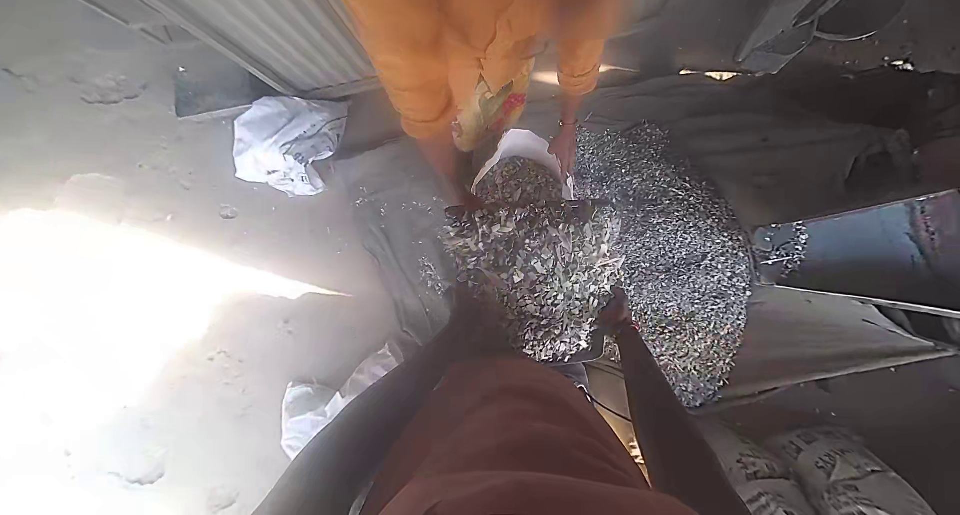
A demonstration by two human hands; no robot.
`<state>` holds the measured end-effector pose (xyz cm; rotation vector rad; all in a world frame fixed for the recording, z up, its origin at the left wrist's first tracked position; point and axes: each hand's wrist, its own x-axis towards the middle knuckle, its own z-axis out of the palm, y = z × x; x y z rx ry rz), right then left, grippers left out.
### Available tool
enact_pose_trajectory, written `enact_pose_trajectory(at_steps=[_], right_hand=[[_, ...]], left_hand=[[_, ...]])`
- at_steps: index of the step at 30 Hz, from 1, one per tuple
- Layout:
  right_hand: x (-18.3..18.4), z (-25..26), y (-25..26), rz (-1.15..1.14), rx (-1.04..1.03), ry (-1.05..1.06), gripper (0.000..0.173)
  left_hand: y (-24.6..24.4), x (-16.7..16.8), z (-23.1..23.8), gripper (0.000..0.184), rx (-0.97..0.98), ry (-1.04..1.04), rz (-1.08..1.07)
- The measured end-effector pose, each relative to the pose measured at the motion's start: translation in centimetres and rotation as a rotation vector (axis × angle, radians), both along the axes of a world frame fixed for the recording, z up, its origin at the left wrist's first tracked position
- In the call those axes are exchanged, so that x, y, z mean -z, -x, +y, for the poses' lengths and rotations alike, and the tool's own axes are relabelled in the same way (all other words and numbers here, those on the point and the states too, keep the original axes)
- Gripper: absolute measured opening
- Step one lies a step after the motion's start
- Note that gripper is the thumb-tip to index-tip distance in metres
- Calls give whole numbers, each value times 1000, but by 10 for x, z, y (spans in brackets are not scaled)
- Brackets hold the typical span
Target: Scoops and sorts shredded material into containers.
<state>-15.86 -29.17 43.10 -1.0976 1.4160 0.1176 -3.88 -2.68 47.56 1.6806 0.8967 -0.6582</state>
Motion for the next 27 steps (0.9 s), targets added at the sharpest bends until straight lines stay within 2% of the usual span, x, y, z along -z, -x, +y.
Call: enact_pose_trajectory(at_steps=[2,6,10,17,22,27], right_hand=[[5,-5,-4,34,-15,16,49],[15,-14,-13,45,-39,24,51],[15,-24,-30,58,-140,74,55],[27,-38,-61,79,-281,79,54],[28,-42,-89,43,-304,31,47],[41,-56,-112,34,-363,-16,47]], left_hand=[[-5,0,-7,46,-40,-8,26],[-14,4,-13,48,2,24,53],[-25,32,-13,53,39,-15,110],[-35,49,-17,52,-18,-45,109],[-52,49,-19,59,4,-28,113],[-75,48,-25,61,63,-57,112]])
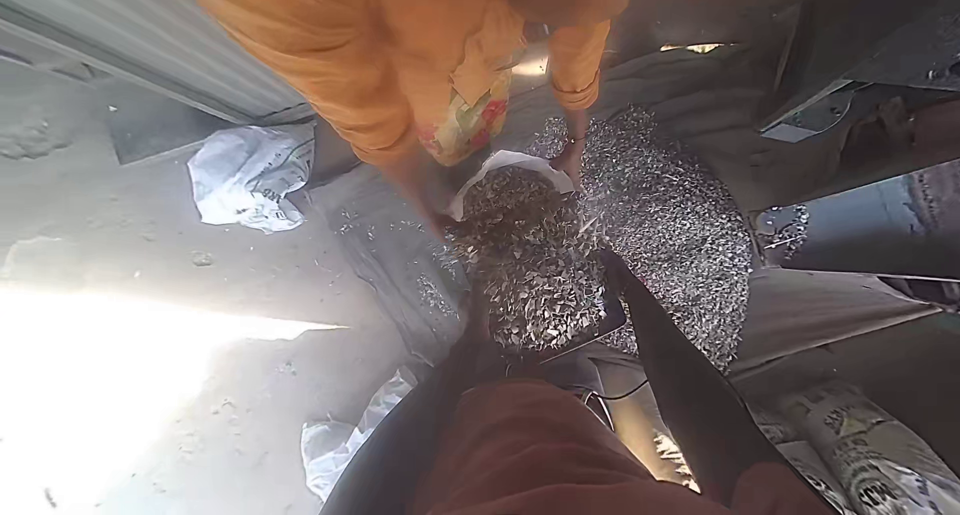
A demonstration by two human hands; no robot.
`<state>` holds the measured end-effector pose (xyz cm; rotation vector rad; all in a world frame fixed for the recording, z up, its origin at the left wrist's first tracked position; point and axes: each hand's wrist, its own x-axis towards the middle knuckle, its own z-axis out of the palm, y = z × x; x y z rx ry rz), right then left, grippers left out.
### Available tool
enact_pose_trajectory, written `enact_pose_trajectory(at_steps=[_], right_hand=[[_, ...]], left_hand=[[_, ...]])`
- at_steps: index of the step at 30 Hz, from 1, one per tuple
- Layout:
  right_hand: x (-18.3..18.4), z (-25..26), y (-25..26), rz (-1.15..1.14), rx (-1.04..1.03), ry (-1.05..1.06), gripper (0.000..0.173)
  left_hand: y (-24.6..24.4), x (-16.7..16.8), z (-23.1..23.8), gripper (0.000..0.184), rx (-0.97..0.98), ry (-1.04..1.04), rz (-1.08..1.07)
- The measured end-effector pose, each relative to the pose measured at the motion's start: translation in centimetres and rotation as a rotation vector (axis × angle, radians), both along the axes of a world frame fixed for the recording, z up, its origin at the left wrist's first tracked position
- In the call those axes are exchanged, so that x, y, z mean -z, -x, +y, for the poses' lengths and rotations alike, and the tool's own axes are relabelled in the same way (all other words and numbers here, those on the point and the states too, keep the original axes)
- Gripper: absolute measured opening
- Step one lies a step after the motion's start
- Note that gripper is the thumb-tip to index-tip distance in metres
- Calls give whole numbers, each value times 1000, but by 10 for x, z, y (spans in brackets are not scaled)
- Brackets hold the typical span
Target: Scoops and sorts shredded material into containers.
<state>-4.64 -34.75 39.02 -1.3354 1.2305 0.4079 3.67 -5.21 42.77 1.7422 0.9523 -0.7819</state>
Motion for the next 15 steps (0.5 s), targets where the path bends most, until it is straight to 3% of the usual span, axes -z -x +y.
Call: enact_pose_trajectory(at_steps=[5,9,11,15], right_hand=[[-5,-11,-25,24,-82,-5,46],[-19,-22,-37,5,-467,110,44],[-24,-30,-41,-40,-618,137,43],[-48,-39,-37,-64,-542,123,37]], left_hand=[[-30,12,-3,66,24,58,12],[-44,30,11,66,109,200,34],[-50,16,14,57,177,265,24],[-65,-8,8,62,152,247,105]])
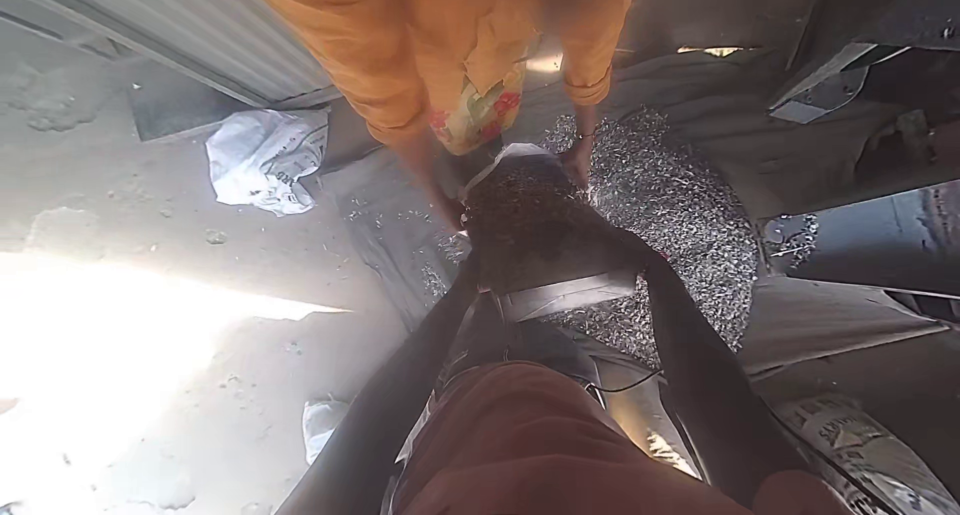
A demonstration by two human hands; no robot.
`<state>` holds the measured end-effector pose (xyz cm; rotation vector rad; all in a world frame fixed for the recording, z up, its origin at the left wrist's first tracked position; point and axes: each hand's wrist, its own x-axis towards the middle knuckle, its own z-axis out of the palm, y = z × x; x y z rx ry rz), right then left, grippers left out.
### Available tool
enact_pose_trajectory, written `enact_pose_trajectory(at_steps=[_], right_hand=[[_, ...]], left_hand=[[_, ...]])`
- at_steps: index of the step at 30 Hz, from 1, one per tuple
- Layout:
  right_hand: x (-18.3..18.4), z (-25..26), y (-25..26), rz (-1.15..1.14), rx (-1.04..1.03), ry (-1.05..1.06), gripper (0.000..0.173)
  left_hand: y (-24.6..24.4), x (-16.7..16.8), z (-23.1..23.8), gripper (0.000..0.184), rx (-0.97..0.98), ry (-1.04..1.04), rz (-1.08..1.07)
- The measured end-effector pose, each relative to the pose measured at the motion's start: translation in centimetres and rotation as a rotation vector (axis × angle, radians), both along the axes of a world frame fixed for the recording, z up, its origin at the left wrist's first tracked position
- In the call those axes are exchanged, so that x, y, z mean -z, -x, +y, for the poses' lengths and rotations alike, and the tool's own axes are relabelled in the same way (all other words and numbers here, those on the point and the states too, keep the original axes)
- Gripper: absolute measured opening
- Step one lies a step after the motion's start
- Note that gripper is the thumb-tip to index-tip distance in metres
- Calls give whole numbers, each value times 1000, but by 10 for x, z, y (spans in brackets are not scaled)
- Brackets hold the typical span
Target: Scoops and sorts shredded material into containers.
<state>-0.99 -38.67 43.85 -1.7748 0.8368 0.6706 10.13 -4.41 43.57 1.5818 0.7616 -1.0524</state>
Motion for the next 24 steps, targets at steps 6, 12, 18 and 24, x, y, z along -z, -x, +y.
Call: enact_pose_trajectory(at_steps=[6,12,18,24], right_hand=[[-41,7,14,-19,336,-206,41],[-58,22,94,36,487,-299,24],[-34,32,241,-62,735,-192,20],[-14,47,357,-71,960,29,31]], left_hand=[[-6,-17,5,71,35,-6,30],[39,-56,6,55,252,-57,-78],[72,-82,-32,53,653,180,-222],[73,-93,-11,56,979,-22,-591]])
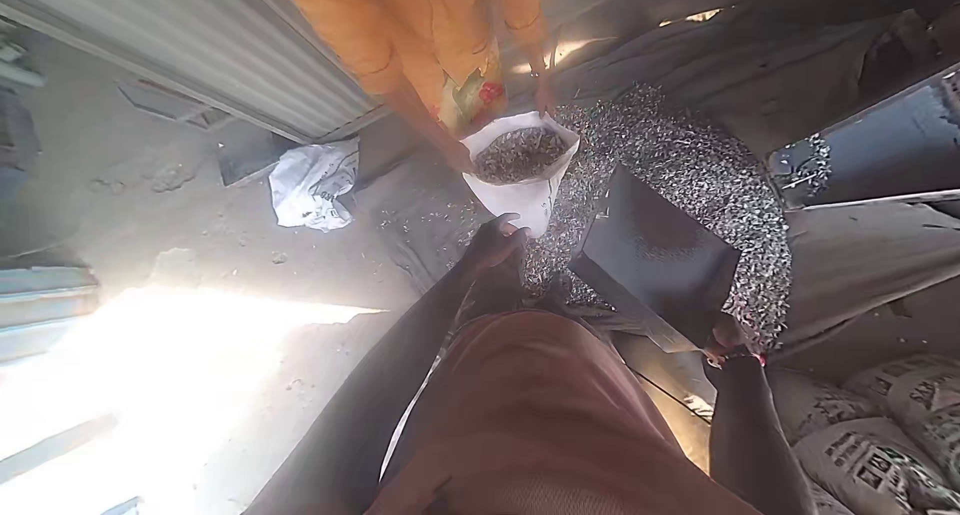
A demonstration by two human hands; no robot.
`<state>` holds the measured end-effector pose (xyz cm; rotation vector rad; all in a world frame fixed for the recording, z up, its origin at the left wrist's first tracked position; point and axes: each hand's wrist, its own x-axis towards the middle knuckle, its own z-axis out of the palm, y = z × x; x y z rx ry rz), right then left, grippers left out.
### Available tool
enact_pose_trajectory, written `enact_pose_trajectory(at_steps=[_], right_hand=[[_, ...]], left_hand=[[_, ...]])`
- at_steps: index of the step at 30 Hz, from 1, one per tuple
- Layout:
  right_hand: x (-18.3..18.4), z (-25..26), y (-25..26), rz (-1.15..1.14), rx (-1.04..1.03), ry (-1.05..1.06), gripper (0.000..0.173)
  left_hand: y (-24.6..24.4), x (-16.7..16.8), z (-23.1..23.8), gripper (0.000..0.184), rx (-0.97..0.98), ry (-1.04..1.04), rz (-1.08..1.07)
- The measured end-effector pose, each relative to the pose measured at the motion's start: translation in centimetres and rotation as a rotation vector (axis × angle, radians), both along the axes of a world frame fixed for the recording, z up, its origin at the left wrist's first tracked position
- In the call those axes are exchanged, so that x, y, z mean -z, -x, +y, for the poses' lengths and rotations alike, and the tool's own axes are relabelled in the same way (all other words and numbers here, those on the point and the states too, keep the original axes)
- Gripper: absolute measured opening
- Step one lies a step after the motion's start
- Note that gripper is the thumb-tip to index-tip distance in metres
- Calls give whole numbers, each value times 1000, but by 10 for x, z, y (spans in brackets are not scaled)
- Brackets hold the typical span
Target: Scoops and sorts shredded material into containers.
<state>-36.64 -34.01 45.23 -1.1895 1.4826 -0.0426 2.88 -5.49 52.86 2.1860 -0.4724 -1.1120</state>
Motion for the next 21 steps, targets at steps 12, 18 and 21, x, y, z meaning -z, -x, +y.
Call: enact_pose_trajectory(at_steps=[12,18,21], right_hand=[[57,63,35,885,-109,-119,43],[1,114,36,822,131,-131,42],[-2,144,19,836,207,-93,41]], left_hand=[[-72,56,223,49,117,-703,156],[-114,66,226,41,-47,-543,166],[-126,89,230,41,128,-533,217]])
